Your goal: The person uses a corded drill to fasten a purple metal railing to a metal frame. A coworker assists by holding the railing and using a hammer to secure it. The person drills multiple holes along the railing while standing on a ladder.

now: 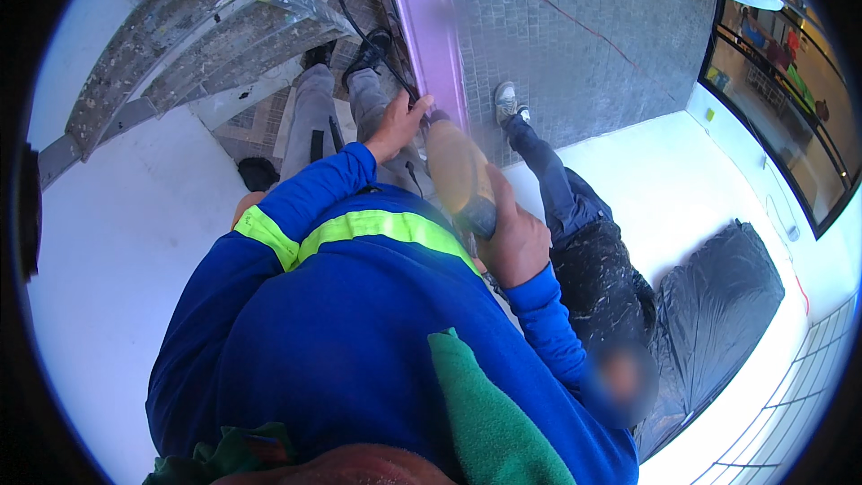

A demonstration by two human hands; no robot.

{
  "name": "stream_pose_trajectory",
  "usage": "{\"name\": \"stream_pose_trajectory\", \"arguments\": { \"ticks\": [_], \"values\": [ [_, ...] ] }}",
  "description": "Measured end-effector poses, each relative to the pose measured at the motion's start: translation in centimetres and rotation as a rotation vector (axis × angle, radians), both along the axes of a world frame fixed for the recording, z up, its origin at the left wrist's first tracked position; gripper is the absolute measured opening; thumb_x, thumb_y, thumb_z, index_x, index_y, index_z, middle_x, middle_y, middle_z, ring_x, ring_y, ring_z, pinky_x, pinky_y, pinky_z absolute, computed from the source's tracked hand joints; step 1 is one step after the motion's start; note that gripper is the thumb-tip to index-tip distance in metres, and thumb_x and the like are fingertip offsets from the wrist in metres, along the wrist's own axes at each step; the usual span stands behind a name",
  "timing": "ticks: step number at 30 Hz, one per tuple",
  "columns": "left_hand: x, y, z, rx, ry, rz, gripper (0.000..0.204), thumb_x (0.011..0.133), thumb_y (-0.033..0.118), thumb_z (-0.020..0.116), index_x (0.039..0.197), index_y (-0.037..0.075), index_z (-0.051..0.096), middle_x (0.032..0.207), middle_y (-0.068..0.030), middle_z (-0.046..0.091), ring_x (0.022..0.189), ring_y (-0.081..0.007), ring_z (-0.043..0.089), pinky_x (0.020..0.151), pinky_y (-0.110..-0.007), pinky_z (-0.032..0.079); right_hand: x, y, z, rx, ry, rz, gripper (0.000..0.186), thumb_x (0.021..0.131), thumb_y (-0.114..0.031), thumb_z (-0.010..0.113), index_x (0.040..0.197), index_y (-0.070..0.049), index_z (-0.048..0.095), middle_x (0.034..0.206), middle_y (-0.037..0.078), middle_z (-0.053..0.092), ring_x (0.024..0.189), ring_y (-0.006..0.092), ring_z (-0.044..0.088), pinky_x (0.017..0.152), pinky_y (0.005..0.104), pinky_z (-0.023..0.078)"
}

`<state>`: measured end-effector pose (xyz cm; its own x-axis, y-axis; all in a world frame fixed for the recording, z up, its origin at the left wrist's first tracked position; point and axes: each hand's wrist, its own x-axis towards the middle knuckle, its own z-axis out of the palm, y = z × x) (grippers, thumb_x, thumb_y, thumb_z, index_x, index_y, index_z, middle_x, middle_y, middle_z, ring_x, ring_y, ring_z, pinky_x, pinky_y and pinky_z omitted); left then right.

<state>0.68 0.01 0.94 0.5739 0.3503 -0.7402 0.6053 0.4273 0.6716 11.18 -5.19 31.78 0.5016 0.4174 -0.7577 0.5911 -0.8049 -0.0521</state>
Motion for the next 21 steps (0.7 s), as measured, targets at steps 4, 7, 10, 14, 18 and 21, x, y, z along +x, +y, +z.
{"name": "stream_pose_trajectory", "arguments": {
  "ticks": [4,7,10,14,18,21],
  "values": [
    [0.0,0.3,0.1,-0.051,-0.015,0.008,0.057,0.099,0.047,0.061,0.123,-0.005,0.056,0.112,-0.0293,0.067,0.104,-0.0393,0.066,0.09,-0.047,0.051,0.1,-0.1,0.0,0.01,0.005,0.007,0.079,0.078,-0.011,0.081,0.147,-0.018,0.044,0.102,0.021,0.074,0.09,0.0408,0.073,0.076,0.0472,0.06],
    [0.0,0.3,0.1,-0.096,0.002,0.022,0.059,0.1,0.048,0.06,0.129,-0.004,0.055,0.118,-0.0274,0.066,0.105,-0.0379,0.066,0.091,-0.045,0.051,0.1,-0.4,0.0,0.018,0.008,0.017,0.079,0.078,-0.011,0.081,0.147,-0.018,0.044,0.103,0.021,0.074,0.09,0.0406,0.073,0.076,0.0471,0.06],
    [0.1,0.1,-0.4,-0.149,0.014,0.057,0.062,0.101,0.051,0.059,0.132,-0.003,0.054,0.121,-0.0242,0.066,0.103,-0.0341,0.066,0.09,-0.043,0.053,0.2,-0.8,-0.2,0.064,-0.015,0.023,0.081,0.076,-0.017,0.082,0.148,-0.018,0.044,0.087,0.02,0.072,0.079,0.0402,0.072,0.068,0.047,0.056],
    [0.2,-0.1,-1.3,-0.228,0.044,0.095,0.065,0.101,0.054,0.059,0.131,-0.003,0.055,0.118,-0.0189,0.065,0.098,-0.0266,0.066,0.083,-0.04,0.055,0.3,-1.3,-0.4,0.124,-0.024,0.022,0.082,0.075,-0.02,0.082,0.149,-0.019,0.044,0.077,0.02,0.07,0.072,0.0397,0.072,0.063,0.0467,0.054],
    [0.1,0.0,-1.6,-0.285,0.042,0.097,0.062,0.1,0.052,0.062,0.125,-0.004,0.057,0.109,-0.0159,0.064,0.093,-0.0219,0.064,0.075,-0.037,0.056,0.2,-1.2,-0.3,0.126,-0.014,0.007,0.081,0.075,-0.016,0.08,0.148,-0.018,0.045,0.078,0.02,0.071,0.073,0.0399,0.072,0.064,0.0472,0.055],
    [0.2,0.0,-1.3,-0.305,0.039,0.129,0.058,0.099,0.049,0.065,0.121,-0.005,0.057,0.107,-0.0149,0.063,0.091,-0.021,0.064,0.073,-0.036,0.057,0.7,-0.7,-0.1,0.102,0.019,-0.018,0.079,0.077,-0.015,0.081,0.147,-0.017,0.044,0.087,0.021,0.072,0.08,0.0402,0.072,0.068,0.047,0.057]
  ]
}}
